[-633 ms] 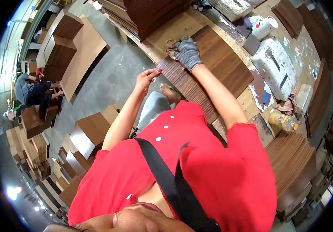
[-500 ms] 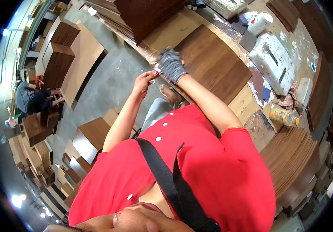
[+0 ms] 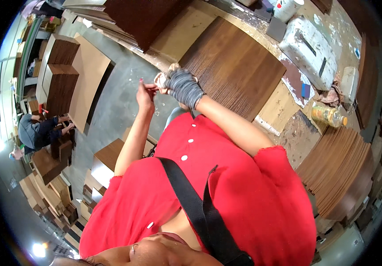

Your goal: The person wipes and sands a wooden board using a cloth and a sanding block, then lifts and turns the board by hand.

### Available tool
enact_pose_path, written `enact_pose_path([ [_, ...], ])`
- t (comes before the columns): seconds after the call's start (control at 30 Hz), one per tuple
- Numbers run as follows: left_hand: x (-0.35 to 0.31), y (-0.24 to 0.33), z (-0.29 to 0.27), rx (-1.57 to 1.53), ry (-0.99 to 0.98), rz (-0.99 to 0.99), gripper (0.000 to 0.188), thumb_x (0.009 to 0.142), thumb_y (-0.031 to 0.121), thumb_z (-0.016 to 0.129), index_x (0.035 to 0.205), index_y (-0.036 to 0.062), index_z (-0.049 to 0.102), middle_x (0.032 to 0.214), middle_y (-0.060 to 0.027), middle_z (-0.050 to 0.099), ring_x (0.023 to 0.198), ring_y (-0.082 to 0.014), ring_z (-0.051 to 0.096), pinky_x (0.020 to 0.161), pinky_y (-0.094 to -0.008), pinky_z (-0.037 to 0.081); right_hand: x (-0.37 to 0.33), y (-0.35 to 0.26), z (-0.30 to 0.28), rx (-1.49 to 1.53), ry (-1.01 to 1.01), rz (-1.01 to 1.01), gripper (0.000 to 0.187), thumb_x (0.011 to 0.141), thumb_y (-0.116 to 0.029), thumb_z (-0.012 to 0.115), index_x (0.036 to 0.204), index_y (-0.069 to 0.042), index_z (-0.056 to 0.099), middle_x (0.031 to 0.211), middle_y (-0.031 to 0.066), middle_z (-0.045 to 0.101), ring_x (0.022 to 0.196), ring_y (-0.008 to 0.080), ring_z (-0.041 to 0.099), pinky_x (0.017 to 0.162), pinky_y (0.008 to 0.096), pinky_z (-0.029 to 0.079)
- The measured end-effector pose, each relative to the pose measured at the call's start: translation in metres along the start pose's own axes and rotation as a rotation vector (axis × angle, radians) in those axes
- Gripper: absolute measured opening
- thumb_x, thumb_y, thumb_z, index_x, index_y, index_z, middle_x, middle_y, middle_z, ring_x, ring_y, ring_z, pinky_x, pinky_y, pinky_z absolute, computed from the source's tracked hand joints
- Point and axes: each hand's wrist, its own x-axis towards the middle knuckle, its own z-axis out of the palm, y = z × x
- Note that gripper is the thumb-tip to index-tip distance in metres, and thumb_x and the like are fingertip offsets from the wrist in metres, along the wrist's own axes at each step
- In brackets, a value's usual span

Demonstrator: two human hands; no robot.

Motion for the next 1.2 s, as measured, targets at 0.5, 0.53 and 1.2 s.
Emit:
enact_pose_path([
  [0.5,0.033,0.076,0.190,0.909,-1.258,0.864,0.042,0.107,0.034,0.043,0.132,0.0062,0.062,0.145,-0.0188,0.052,0.141,-0.0341,0.042,0.118,-0.0411,0.029,-0.018,-0.012,0.007,0.231,0.299,0.276,0.030,0.088,-0.041,0.067,0.105,-0.017,0.073,0.107,0.0120,0.067,0.107,0.0315,0.060,0.098,0.0440,0.046],
  [0.53,0.032,0.068,0.210,0.988,-1.365,0.936,0.046,0.108,0.037,0.040,0.142,0.0102,0.057,0.154,-0.0196,0.044,0.147,-0.0339,0.034,0.121,-0.0423,0.023,-0.008,0.009,0.049,0.557,0.358,0.362,0.038,0.087,-0.047,0.066,0.105,-0.015,0.072,0.110,0.0115,0.067,0.109,0.0319,0.060,0.100,0.0443,0.045],
  [1.2,0.035,0.013,0.218,1.314,-1.089,1.581,0.055,0.106,0.047,0.034,0.158,0.0271,0.034,0.167,-0.0091,0.021,0.154,-0.0278,0.018,0.124,-0.0477,0.012,-0.128,-0.041,0.101,-0.631,0.882,1.046,0.029,0.078,-0.021,0.063,0.107,-0.015,0.069,0.115,0.0100,0.059,0.111,0.0342,0.053,0.098,0.0515,0.039],
])
